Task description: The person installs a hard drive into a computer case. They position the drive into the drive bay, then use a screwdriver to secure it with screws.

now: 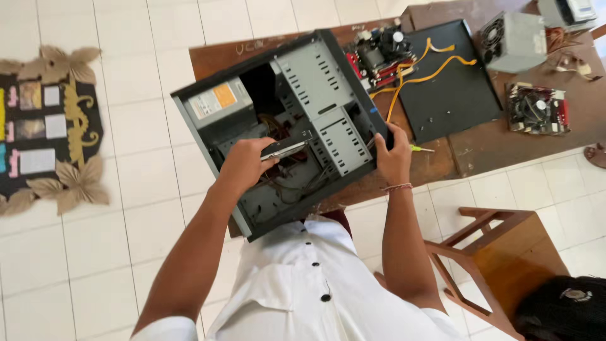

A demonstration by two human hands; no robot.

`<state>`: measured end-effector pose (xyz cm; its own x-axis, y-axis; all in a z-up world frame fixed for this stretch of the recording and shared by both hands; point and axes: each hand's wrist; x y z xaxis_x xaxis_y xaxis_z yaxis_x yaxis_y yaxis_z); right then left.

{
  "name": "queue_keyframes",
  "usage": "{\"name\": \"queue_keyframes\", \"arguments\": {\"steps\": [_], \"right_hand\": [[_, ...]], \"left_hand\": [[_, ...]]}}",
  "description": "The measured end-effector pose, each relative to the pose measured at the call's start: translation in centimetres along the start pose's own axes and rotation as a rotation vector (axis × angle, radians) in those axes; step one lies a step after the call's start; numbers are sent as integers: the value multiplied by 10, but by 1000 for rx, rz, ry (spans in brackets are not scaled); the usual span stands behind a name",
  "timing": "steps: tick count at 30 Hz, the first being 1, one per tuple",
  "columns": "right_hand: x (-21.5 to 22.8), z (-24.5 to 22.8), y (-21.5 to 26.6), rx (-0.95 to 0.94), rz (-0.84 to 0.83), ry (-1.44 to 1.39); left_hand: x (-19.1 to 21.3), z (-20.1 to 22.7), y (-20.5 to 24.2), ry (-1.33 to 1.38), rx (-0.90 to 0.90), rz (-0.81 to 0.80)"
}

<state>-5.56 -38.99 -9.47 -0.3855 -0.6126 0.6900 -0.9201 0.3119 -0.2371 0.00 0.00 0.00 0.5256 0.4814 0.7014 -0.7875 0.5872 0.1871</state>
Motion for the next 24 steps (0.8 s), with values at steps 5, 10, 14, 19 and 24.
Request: {"name": "queue_keyframes", "arguments": {"steps": [5,10,14,19,24], "right_hand": [[-4,-1,0,-24,44,3],[13,-68,13,9,188,231],[23,-127,29,211,-25,-458],[18,-137,58,132,-288,-853],[23,-126,72,-381,-65,-1022]], "left_hand": [[22,7,12,14,-84,303],[43,46,18,320,-164,543],[21,68,3,671,-86,633],[-3,108,-3,991,-49,466],[-42,115,-12,1168,42,267]]}}
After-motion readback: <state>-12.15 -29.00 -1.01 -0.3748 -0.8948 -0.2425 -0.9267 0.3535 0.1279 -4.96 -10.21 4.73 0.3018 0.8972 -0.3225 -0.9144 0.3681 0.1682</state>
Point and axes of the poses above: each hand's wrist, its own y-axis away from the middle knuckle, its own x-axis out of the back of the hand, z = x × y, and after that the axes turned 4 degrees about -z, right-handed
